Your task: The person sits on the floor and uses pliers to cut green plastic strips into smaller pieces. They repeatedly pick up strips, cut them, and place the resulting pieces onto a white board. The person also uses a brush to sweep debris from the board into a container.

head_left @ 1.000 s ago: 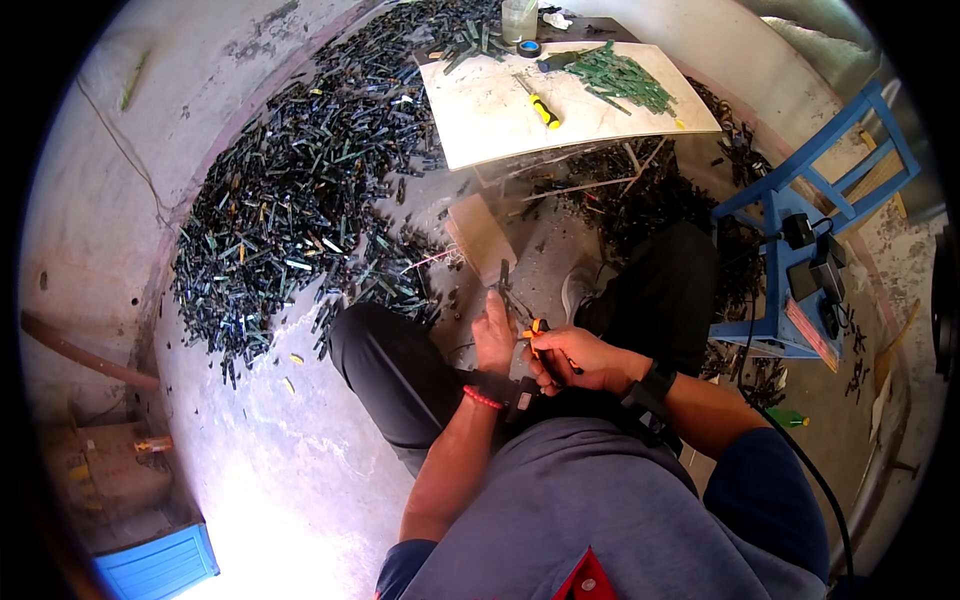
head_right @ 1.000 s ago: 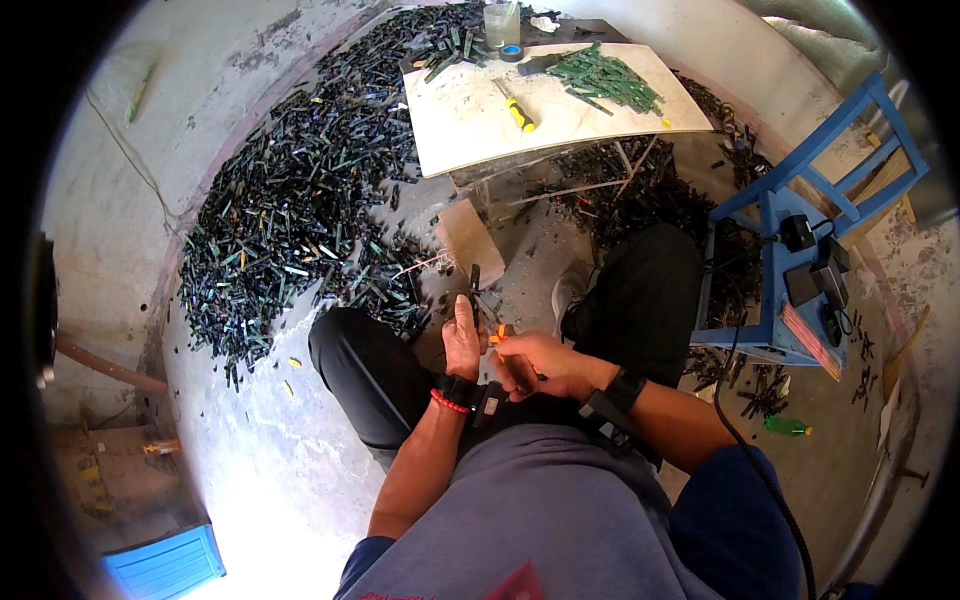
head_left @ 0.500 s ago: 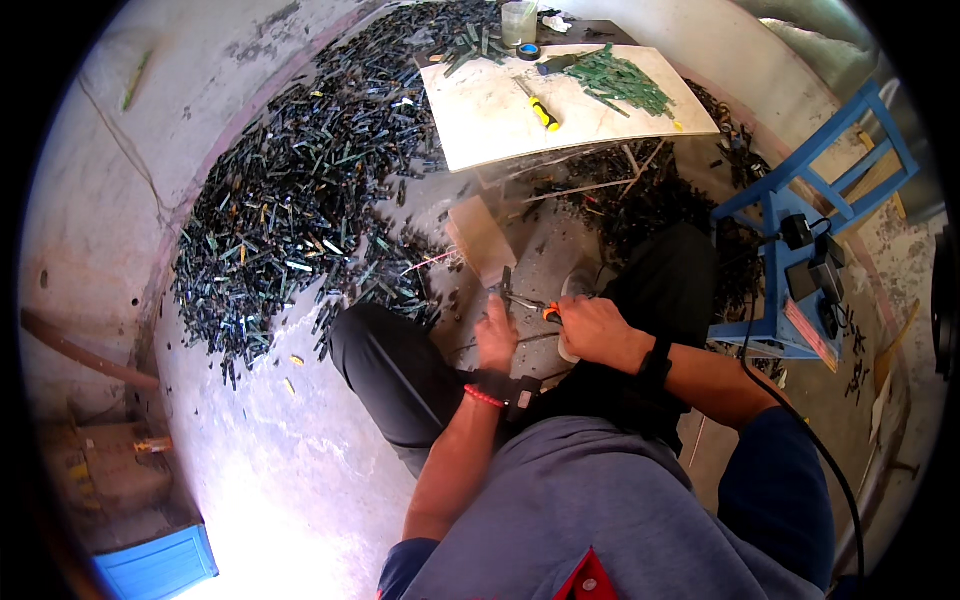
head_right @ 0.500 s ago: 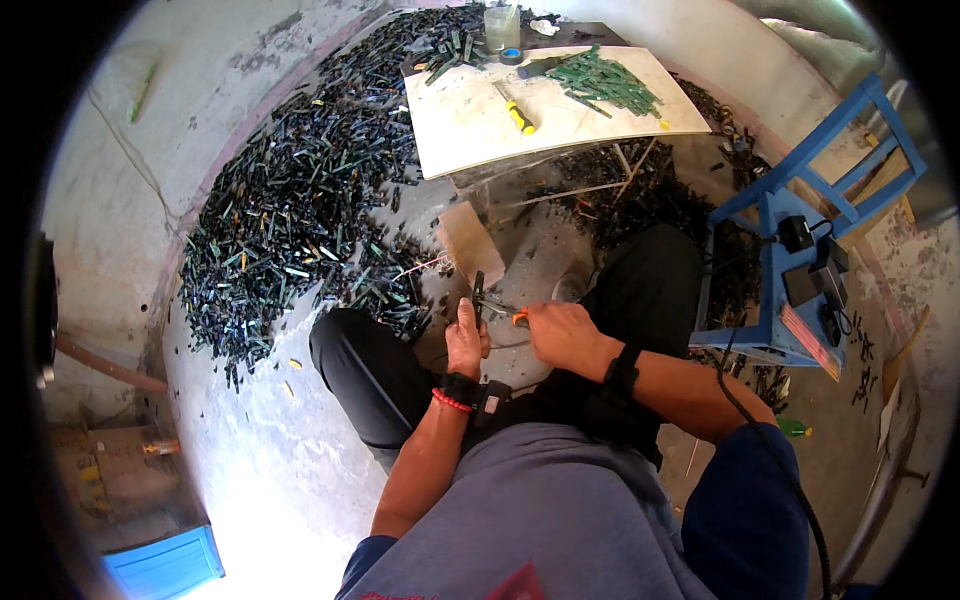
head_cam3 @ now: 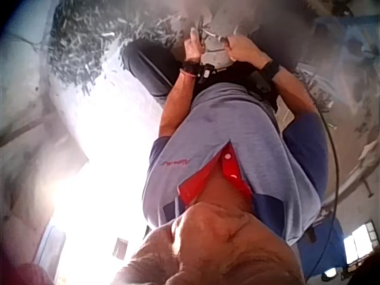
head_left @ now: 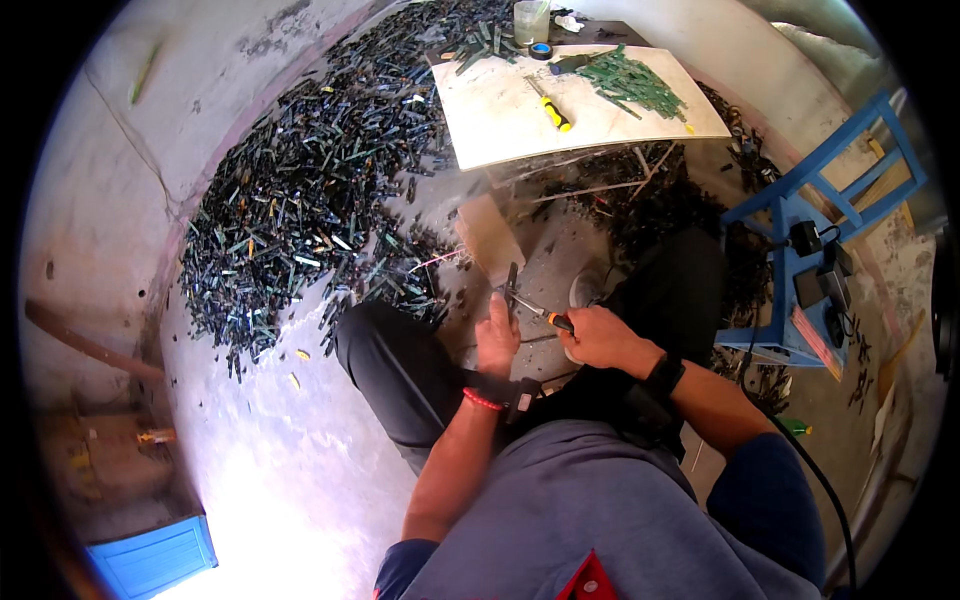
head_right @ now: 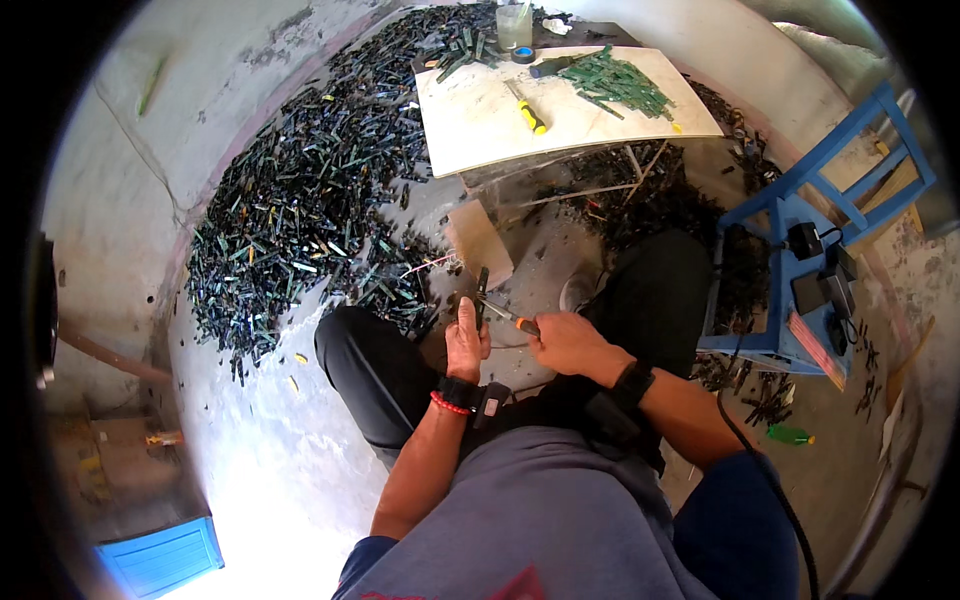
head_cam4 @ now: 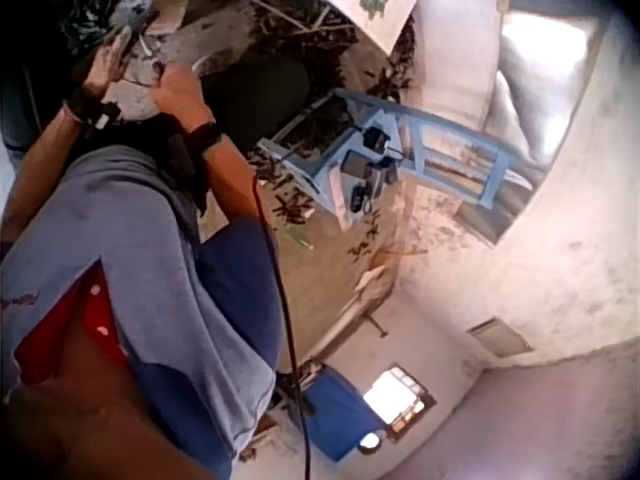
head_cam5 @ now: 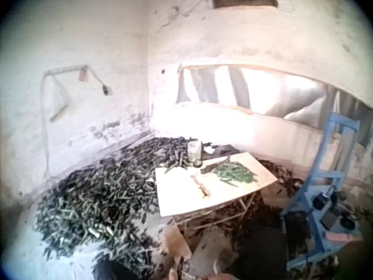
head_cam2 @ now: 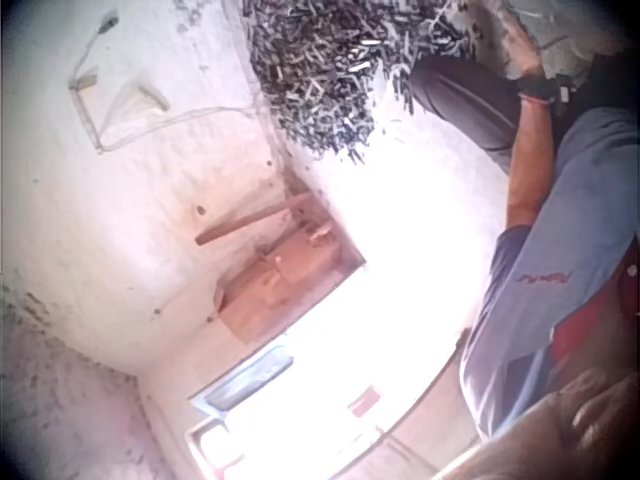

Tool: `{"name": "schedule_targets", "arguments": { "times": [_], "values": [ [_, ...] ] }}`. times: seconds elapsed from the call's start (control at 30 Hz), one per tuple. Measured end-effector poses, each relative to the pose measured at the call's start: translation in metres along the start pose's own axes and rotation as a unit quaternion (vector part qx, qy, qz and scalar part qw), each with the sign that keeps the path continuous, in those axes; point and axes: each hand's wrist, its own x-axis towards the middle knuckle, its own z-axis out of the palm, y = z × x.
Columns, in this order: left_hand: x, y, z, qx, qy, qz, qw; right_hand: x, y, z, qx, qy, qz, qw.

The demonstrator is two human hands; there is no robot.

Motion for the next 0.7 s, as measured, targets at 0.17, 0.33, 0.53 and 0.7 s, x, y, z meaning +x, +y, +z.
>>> {"name": "schedule_targets", "arguments": {
  "times": [0.17,0.33,0.53,0.7],
  "values": [
    [0.029,-0.042,0.001,0.044,0.022,0.088,0.995,0.002,-0.002,-0.005,-0.231,0.124,-0.068,0.962],
    [0.014,-0.015,0.0,-0.011,0.015,0.111,0.994,0.001,-0.008,-0.009,0.487,-0.254,0.106,0.829],
    [-0.008,0.014,-0.002,-0.123,-0.094,-0.023,0.988,-0.022,-0.02,0.013,0.719,-0.3,0.101,0.619],
    [0.002,0.001,0.003,-0.034,0.004,-0.035,0.999,0.003,0.003,0.006,-0.073,0.052,0.002,0.996]
  ]
}}
